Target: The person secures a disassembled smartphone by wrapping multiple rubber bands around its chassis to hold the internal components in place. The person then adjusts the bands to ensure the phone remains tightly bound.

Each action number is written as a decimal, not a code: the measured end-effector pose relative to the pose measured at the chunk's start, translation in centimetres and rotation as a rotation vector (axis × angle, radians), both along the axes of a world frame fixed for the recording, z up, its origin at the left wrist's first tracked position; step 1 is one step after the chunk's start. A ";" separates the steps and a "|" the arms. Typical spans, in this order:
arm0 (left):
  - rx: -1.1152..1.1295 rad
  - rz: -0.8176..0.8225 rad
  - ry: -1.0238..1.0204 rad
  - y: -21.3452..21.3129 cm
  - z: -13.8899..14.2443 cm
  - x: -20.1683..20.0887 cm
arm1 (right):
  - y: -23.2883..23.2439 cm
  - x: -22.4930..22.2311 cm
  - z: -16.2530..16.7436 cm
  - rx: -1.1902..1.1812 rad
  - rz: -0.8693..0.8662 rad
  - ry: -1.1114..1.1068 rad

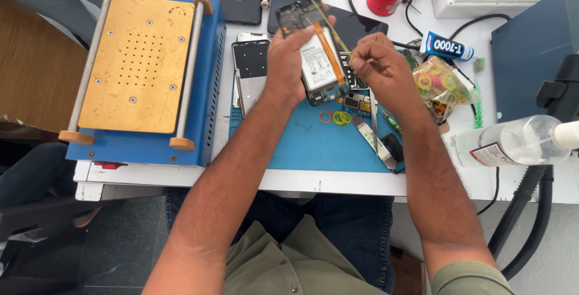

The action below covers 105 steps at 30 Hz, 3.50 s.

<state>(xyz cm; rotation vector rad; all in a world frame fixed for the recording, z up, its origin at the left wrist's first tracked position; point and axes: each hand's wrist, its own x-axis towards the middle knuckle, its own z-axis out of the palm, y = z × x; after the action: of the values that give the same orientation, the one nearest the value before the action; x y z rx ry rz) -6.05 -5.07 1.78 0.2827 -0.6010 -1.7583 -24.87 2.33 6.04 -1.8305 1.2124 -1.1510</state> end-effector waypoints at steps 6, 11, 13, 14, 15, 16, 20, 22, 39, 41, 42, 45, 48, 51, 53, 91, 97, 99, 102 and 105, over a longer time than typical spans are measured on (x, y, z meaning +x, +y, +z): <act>0.050 0.119 0.099 -1.5 -1.2 0.8 | 0.4 -1.1 1.0 0.283 0.126 0.041; 0.037 0.128 0.173 -1.5 -1.5 0.9 | 0.4 -2.5 1.6 0.351 0.168 0.186; 0.055 0.108 0.199 -1.4 -1.3 0.9 | 0.3 -2.9 1.6 0.317 0.184 0.246; 0.048 0.114 0.196 -1.4 -1.2 1.1 | 0.2 -2.9 1.5 0.301 0.191 0.276; 0.043 0.119 0.193 -1.4 -1.1 1.2 | 0.1 -2.7 1.3 0.320 0.218 0.237; 0.039 0.123 0.190 -1.4 -1.1 1.3 | 0.0 -2.6 1.1 0.340 0.244 0.197; 0.042 0.127 0.192 -1.2 -1.1 1.3 | -0.2 -2.0 0.3 0.352 0.290 0.206; 0.044 0.124 0.200 -1.1 -1.2 1.2 | -0.2 -1.8 0.1 0.386 0.285 0.185; 0.014 0.073 0.238 -1.5 -2.0 2.0 | -0.5 -0.8 -1.1 0.413 0.143 -0.140; 0.015 0.078 0.241 -1.5 -2.2 2.2 | -0.4 -0.5 -0.7 0.393 0.025 -0.009; 0.015 0.082 0.242 -1.6 -2.2 2.3 | -0.3 -0.2 -0.5 0.343 0.067 0.169; 0.006 0.101 0.223 -1.7 -2.3 2.4 | 0.3 1.1 -0.1 0.206 0.183 0.600; 0.030 0.085 0.209 -1.7 -2.4 2.4 | 0.8 2.5 -0.1 0.097 0.232 0.788; 0.044 0.080 0.213 -1.4 -2.3 2.4 | 1.2 3.1 -0.1 -0.005 0.228 0.835; 0.039 0.079 0.205 -1.2 -1.9 2.3 | 1.0 3.3 0.0 -0.010 0.244 0.820; -0.027 -0.312 -0.216 2.9 -0.1 -0.4 | -0.9 -1.4 -2.5 -0.086 -0.330 -0.144; -0.022 -0.282 -0.147 2.4 0.0 0.1 | -1.0 -2.3 -1.7 -0.127 -0.350 -0.186; 0.001 -0.293 -0.089 2.2 0.1 0.3 | -0.7 -2.3 -1.1 -0.011 -0.303 -0.021; -0.022 -0.278 -0.038 1.9 0.2 0.7 | -0.1 -2.2 0.0 0.242 -0.127 0.376; -0.031 -0.275 0.013 1.7 0.2 1.0 | 0.3 -1.6 0.3 0.380 0.079 0.587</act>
<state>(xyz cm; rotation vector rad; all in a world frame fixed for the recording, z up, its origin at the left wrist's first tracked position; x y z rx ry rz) -5.00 -3.33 2.02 0.1725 -0.6822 -2.0106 -26.52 2.63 6.36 -1.9434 1.5312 -0.2967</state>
